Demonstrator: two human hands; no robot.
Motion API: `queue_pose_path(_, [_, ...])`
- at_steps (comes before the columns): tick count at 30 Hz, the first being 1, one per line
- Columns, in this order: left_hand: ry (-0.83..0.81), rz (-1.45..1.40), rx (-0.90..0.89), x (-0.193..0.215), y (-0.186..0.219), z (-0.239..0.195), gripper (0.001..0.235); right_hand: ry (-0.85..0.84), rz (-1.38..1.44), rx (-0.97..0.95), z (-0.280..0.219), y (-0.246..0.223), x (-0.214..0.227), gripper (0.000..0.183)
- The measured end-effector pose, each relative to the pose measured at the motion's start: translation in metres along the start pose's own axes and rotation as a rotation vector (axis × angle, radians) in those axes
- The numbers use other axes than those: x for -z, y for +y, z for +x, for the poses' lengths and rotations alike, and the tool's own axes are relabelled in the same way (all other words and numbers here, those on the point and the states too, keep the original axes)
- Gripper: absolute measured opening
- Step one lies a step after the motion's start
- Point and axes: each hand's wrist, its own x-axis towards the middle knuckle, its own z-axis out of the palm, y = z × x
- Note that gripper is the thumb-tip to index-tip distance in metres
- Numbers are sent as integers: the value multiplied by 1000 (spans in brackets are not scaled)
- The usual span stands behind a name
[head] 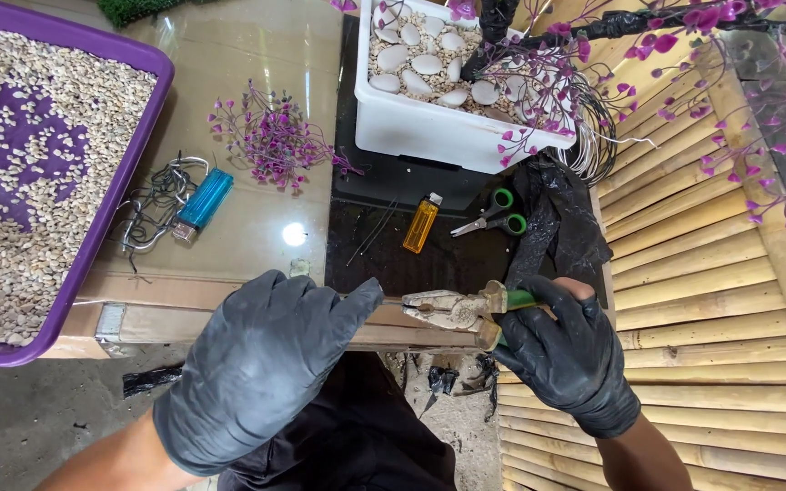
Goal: Refining the trunk of an artificial floral tree by twisting and tightening wire using pliers.
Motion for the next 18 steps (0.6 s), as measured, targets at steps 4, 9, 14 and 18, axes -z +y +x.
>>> queue_pose_path(4, [-16, 24, -47, -3, 0, -2, 70, -40, 35, -14, -3, 0, -5, 31])
queue_pose_path(9, [46, -155, 68, -21, 9, -9, 63, -37, 93, 16, -9, 0, -18, 29])
queue_pose_path(14, [62, -165, 162, -20, 12, -6, 63, -25, 77, -39, -1, -2, -17, 32])
queue_pose_path(18, [99, -310, 180, -9, 11, 4, 53, 15, 73, -67, 13, 2, -5, 27])
